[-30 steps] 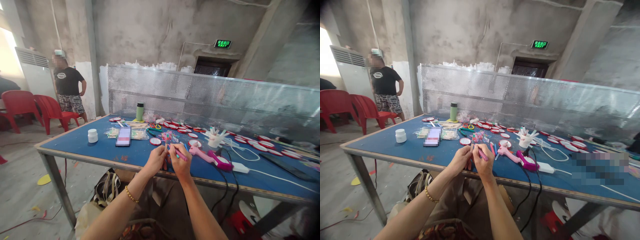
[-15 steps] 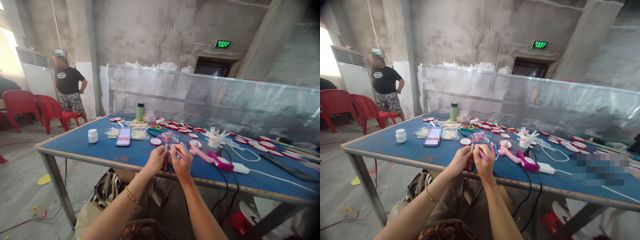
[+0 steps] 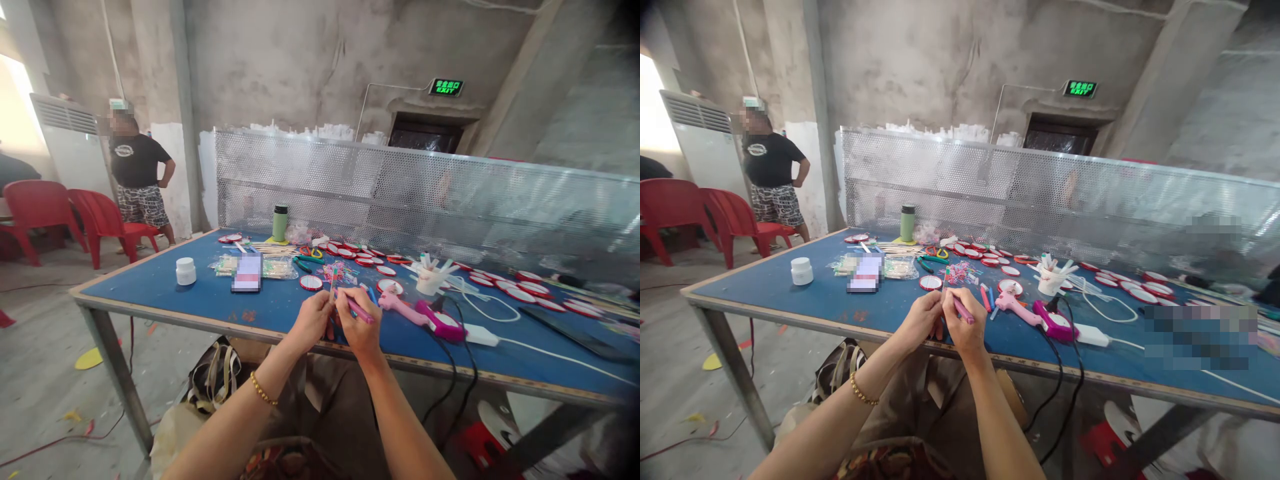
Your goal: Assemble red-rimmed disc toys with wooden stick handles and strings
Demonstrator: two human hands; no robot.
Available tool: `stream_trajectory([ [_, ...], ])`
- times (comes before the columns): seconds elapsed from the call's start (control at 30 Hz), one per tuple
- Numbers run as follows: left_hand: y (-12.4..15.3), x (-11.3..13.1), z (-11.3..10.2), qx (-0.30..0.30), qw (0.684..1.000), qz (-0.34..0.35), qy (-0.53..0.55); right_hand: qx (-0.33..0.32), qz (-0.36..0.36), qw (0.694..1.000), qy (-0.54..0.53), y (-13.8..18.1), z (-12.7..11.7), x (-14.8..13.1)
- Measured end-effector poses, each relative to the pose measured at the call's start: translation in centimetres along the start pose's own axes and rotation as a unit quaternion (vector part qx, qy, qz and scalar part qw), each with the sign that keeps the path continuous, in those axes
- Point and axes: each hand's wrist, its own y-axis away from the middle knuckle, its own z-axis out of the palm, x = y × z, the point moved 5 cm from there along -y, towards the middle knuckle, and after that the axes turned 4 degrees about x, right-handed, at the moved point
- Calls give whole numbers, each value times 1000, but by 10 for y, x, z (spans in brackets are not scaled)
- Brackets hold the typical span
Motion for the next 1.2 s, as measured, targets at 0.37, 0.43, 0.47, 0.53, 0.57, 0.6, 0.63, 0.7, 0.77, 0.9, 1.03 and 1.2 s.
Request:
stream_trajectory([
  [0.37,-1,-4,-1,0,1000,4,-16,1,5,1000,8,1,1,3],
  [0.43,-1,-3,-1,-2,1000,4,-17,4,2,1000,8,1,1,3],
  [0.47,-1,-2,-1,-3,1000,4,-15,6,2,1000,9,1,1,3],
  [0.53,-1,-1,-1,-2,1000,2,-12,8,3,1000,12,1,1,3],
  [0.57,-1,0,-1,-2,1000,0,-9,8,5,1000,15,1,1,3],
  [0.6,-1,0,-1,-2,1000,-2,-7,7,7,1000,17,1,1,4],
  [0.63,-1,0,0,-2,1000,-3,-6,6,9,1000,18,1,1,4],
  [0.7,0,0,0,-2,1000,-3,-7,5,13,1000,18,1,1,4],
  [0.77,0,-1,-1,0,1000,-1,-10,2,14,1000,15,1,1,5],
  [0.9,0,-1,0,-2,1000,6,-9,5,9,1000,10,1,1,5],
  [1.03,-1,-1,0,0,1000,-1,-5,2,15,1000,11,2,1,5],
  [1.2,-1,0,0,-1,1000,-2,-5,4,15,1000,10,1,1,5],
])
